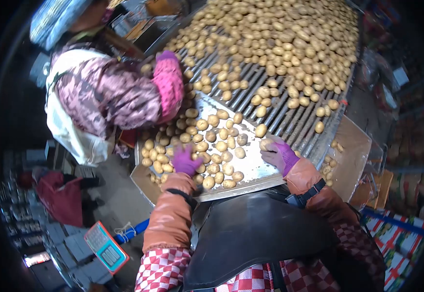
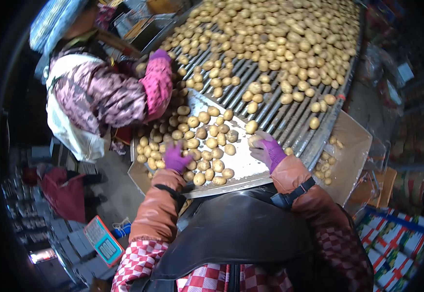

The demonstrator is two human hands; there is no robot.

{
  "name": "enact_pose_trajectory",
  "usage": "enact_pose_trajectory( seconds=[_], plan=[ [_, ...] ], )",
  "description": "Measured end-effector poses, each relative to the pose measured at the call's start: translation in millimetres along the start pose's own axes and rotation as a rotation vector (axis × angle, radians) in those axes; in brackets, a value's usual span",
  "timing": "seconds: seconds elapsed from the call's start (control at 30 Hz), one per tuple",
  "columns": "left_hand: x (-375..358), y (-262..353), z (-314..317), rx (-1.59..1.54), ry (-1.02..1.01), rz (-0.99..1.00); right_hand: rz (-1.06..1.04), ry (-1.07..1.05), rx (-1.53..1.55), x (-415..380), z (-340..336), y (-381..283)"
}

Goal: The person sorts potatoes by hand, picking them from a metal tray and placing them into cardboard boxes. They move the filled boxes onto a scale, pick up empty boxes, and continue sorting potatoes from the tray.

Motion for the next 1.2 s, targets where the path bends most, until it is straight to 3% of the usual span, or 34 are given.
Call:
enact_pose_trajectory(
  seconds=[0.07,0.13,0.17,0.27,0.3,0.33,0.4,0.47,0.5,0.6,0.67,0.73,0.8,0.87,0.9,0.93,0.97,1.0,1.07,1.1,1.2],
  plan=[
    [-37.3,34.3,-21.8,0.102,-0.088,0.085,-0.019,0.08,-0.099,11.0,-1.0,6.2],
    [-59.9,32.3,-38.0,-0.044,-0.23,0.051,-0.069,0.153,-0.284,16.0,3.3,3.7],
    [-73.4,26.9,-44.4,0.003,-0.027,0.131,-0.098,0.164,-0.313,17.0,5.6,1.9],
    [-80.3,17.4,-45.4,0.042,0.151,-0.143,-0.345,0.095,-0.668,50.7,1.1,10.3],
    [-73.2,25.9,-47.4,0.076,0.154,-0.082,-0.461,0.103,-0.836,56.1,14.0,10.6],
    [-57.5,50.0,-64.5,0.016,-0.203,-0.107,-0.582,0.107,-1.001,60.5,32.9,10.5],
    [-67.1,65.6,-49.6,-0.148,-0.064,0.455,-0.746,0.026,-1.264,59.5,83.6,13.3],
    [-60.0,44.0,-45.3,-0.179,-0.082,0.432,-0.844,-0.046,-1.393,67.6,115.8,13.8],
    [-55.1,33.4,-47.6,-0.195,-0.094,0.429,-0.783,-0.041,-1.38,75.5,123.6,8.6],
    [-62.7,-24.3,-44.9,-0.08,0.025,0.023,-0.873,0.078,-1.371,103.9,125.9,-22.9],
    [-62.1,-31.4,-53.9,-0.042,0.036,-0.037,-0.941,0.337,-1.577,112.5,120.4,-32.3],
    [-46.2,-22.4,-71.0,-0.049,0.093,-0.046,-0.686,0.178,-1.663,106.5,130.4,-14.5],
    [3.5,-7.4,-73.5,-0.1,0.204,0.005,-0.644,-0.072,-2.058,90.7,149.4,46.0],
    [56.5,-8.1,-54.9,-0.162,0.277,0.081,-0.984,-0.322,-1.897,64.3,156.8,54.4],
    [82.7,-11.5,-43.7,-0.155,0.338,0.132,-0.832,-0.441,-1.79,69.0,153.1,54.7],
    [116.5,-10.6,-50.2,-0.266,0.181,0.104,-0.682,-0.547,-1.672,74.2,146.0,56.1],
    [143.3,-17.7,-38.0,-0.247,0.215,0.075,-0.717,-0.648,-1.434,77.4,131.2,53.8],
    [164.9,-16.7,-32.7,-0.23,0.25,0.042,-0.696,-0.665,-1.411,70.5,134.5,42.5],
    [190.9,-13.3,-16.2,-0.263,-0.323,-0.306,-0.723,-0.671,-1.413,60.1,132.6,24.3],
    [175.2,-9.6,-3.0,-0.19,-0.083,0.126,-0.773,-0.653,-1.437,58.8,130.0,19.5],
    [115.6,-5.6,-9.2,-0.337,-0.123,0.255,-0.876,-0.516,-1.646,46.6,135.5,-20.7]
  ],
)
Point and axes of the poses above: each hand's wrist, its own x-axis towards the middle knuckle, its own z-axis out of the palm, y = z × x, the point moved 2 cm from there along x, towards the middle knuckle, and after that the axes turned 5 degrees about y, right-handed, at the moved point
